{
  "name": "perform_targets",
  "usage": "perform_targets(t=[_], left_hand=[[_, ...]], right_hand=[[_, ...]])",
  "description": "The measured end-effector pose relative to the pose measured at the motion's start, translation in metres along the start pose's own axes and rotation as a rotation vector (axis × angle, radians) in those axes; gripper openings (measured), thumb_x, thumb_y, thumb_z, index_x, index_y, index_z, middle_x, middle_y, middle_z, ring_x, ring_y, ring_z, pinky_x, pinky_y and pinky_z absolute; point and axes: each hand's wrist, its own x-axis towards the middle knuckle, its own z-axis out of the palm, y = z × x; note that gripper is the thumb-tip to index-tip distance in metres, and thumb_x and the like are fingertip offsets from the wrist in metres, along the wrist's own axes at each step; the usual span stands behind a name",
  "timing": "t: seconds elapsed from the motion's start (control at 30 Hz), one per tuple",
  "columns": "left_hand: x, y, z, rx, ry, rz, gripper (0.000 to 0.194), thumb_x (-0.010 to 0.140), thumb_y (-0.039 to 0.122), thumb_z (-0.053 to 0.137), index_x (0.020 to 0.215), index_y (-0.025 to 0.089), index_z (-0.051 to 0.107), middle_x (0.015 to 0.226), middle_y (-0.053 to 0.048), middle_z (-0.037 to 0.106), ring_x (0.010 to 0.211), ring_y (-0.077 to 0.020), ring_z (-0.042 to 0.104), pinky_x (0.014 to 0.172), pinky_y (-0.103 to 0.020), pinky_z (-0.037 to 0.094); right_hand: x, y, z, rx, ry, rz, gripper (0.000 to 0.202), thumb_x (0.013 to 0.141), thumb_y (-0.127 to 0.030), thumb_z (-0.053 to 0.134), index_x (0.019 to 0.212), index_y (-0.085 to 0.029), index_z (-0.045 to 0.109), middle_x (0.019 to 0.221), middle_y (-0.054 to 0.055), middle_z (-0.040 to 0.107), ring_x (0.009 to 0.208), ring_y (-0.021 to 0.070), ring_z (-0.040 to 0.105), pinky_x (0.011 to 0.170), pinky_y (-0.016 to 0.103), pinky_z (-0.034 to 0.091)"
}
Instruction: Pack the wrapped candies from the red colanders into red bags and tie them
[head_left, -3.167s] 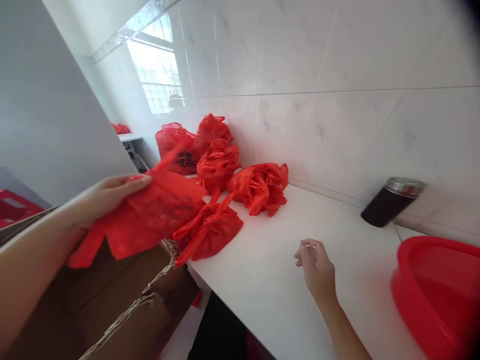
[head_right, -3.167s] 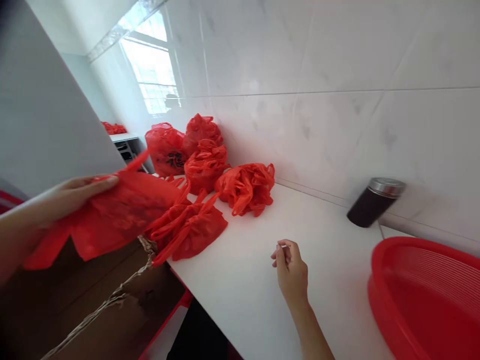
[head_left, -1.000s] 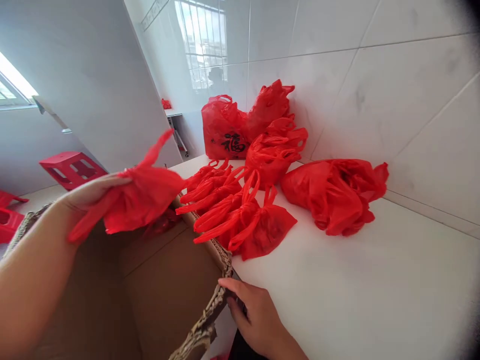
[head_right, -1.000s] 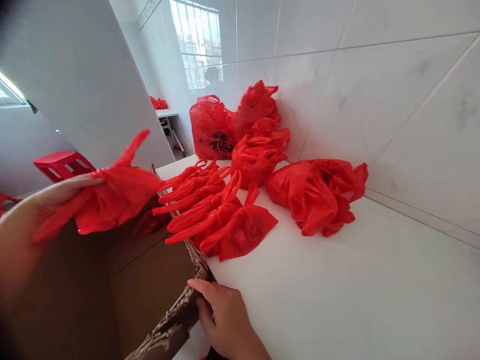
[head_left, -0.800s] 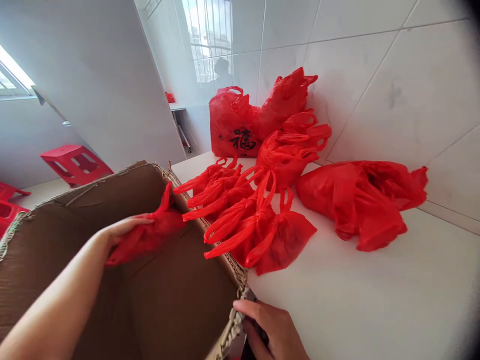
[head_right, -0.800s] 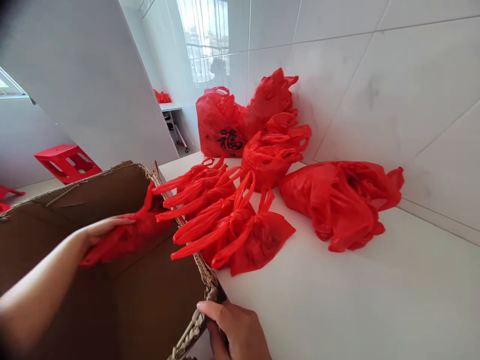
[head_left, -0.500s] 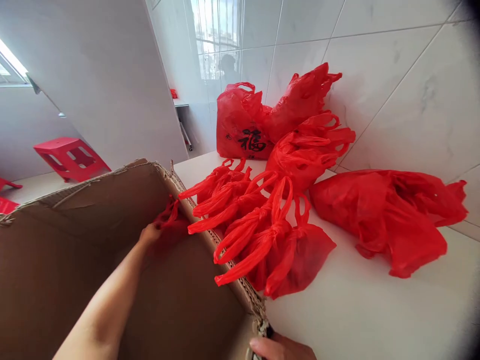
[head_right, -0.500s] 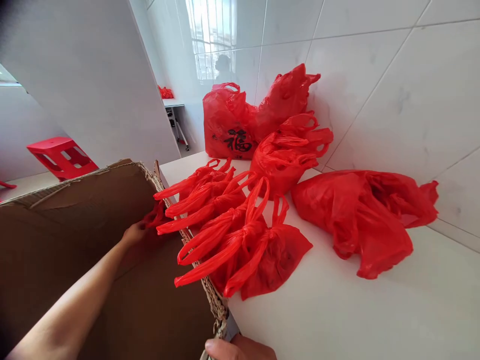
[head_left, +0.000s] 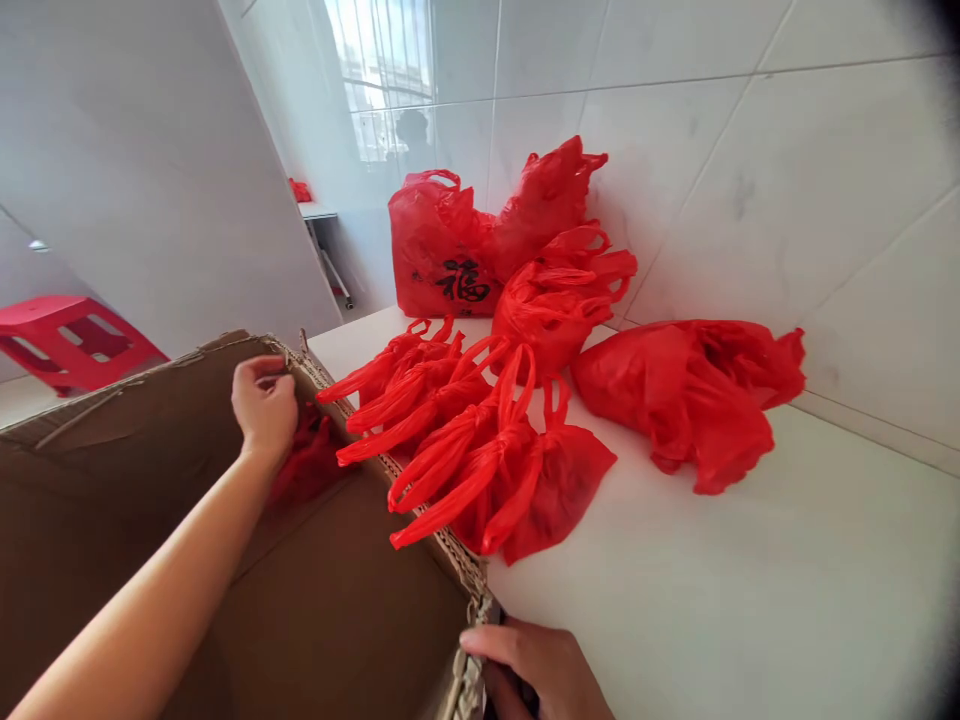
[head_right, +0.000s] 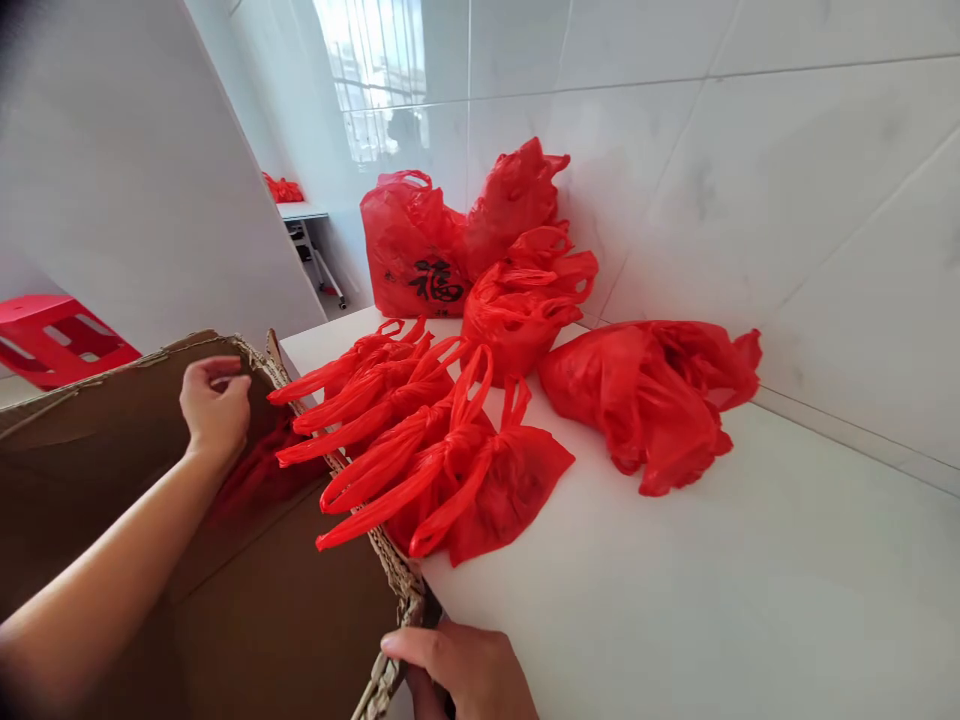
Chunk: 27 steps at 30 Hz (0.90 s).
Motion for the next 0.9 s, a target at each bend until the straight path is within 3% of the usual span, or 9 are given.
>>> perform_targets(t=[0.1,0.17,0.23,0.3,0.43,0.53,0.7,0.77,0.9], left_hand=[[-0.037,0.096,-0.028,-0.100,-0.042,0.334,0.024,0.090,0.025,0.050,0.113,0.020,0.056,0.114,-0.004,0.061,0.097,-0.0156,0.057,0.092,-0.034,0.045],[-0.079,0.152,-0.041,-0.027,-0.164,0.717,0.017,0.089,0.031,0.053,0.098,0.024,0.065,0.101,-0.004,0.066,0.102,-0.0230,0.054,0.096,-0.044,0.037],[-0.122,0.192,-0.042,0.150,-0.312,0.980,0.024,0.090,0.039,0.050,0.092,0.023,0.069,0.098,-0.008,0.066,0.100,-0.0283,0.053,0.091,-0.050,0.034],[-0.154,0.214,-0.031,0.263,-0.437,1.060,0.035,0.085,0.050,0.055,0.082,0.019,0.071,0.096,-0.013,0.065,0.099,-0.0329,0.052,0.087,-0.053,0.034],[-0.177,0.229,-0.003,0.336,-0.599,0.973,0.022,0.074,0.036,0.072,0.074,0.014,0.073,0.102,-0.020,0.065,0.106,-0.0393,0.051,0.090,-0.055,0.033],[-0.168,0.237,-0.007,0.268,-0.674,0.933,0.014,0.076,0.029,0.067,0.081,0.018,0.074,0.101,-0.015,0.066,0.105,-0.0362,0.055,0.089,-0.053,0.038],[-0.117,0.234,-0.071,0.005,-0.855,0.772,0.030,0.088,0.041,0.046,0.099,0.023,0.067,0.096,-0.002,0.069,0.087,-0.0190,0.065,0.077,-0.033,0.052],[-0.093,0.220,-0.106,-0.389,-1.001,0.317,0.033,0.084,0.043,0.052,0.105,0.020,0.064,0.089,-0.002,0.070,0.081,-0.0215,0.068,0.075,-0.037,0.055],[-0.062,0.178,-0.157,-0.676,-0.704,-0.222,0.058,0.081,0.050,0.058,0.126,0.014,0.055,0.104,-0.005,0.071,0.100,-0.0310,0.066,0.085,-0.050,0.054]], right_hand=[[0.000,-0.006,-0.003,0.168,-0.025,0.049,0.037,0.087,-0.014,0.051,0.118,-0.032,0.059,0.089,-0.004,0.072,0.073,0.0104,0.067,0.070,0.018,0.050],[-0.002,-0.007,-0.004,0.208,-0.060,0.071,0.039,0.089,-0.014,0.049,0.122,-0.033,0.057,0.095,-0.004,0.071,0.078,0.0106,0.067,0.074,0.019,0.050],[-0.005,-0.006,-0.003,0.176,-0.072,0.078,0.041,0.089,-0.015,0.049,0.125,-0.033,0.055,0.097,-0.004,0.071,0.079,0.0119,0.066,0.074,0.021,0.049],[-0.007,-0.005,-0.002,0.132,-0.075,0.074,0.043,0.088,-0.016,0.049,0.127,-0.033,0.054,0.097,-0.003,0.070,0.079,0.0132,0.066,0.073,0.023,0.049],[-0.011,-0.005,-0.001,0.088,-0.063,0.056,0.045,0.087,-0.015,0.049,0.127,-0.033,0.054,0.091,-0.004,0.070,0.071,0.0131,0.064,0.070,0.023,0.049],[-0.012,-0.005,-0.001,0.094,-0.047,0.043,0.046,0.086,-0.014,0.049,0.128,-0.033,0.053,0.096,-0.004,0.071,0.076,0.0133,0.066,0.073,0.023,0.050],[-0.013,-0.005,-0.003,0.136,-0.050,0.047,0.046,0.088,-0.016,0.048,0.129,-0.035,0.053,0.104,-0.005,0.071,0.086,0.0138,0.068,0.080,0.024,0.051],[-0.014,-0.005,-0.004,0.159,-0.057,0.044,0.046,0.088,-0.016,0.048,0.130,-0.035,0.052,0.108,-0.005,0.071,0.091,0.0142,0.068,0.084,0.025,0.051],[-0.014,-0.003,-0.003,0.174,-0.076,0.041,0.046,0.089,-0.015,0.047,0.131,-0.034,0.050,0.110,-0.003,0.070,0.091,0.0145,0.068,0.084,0.027,0.052]])
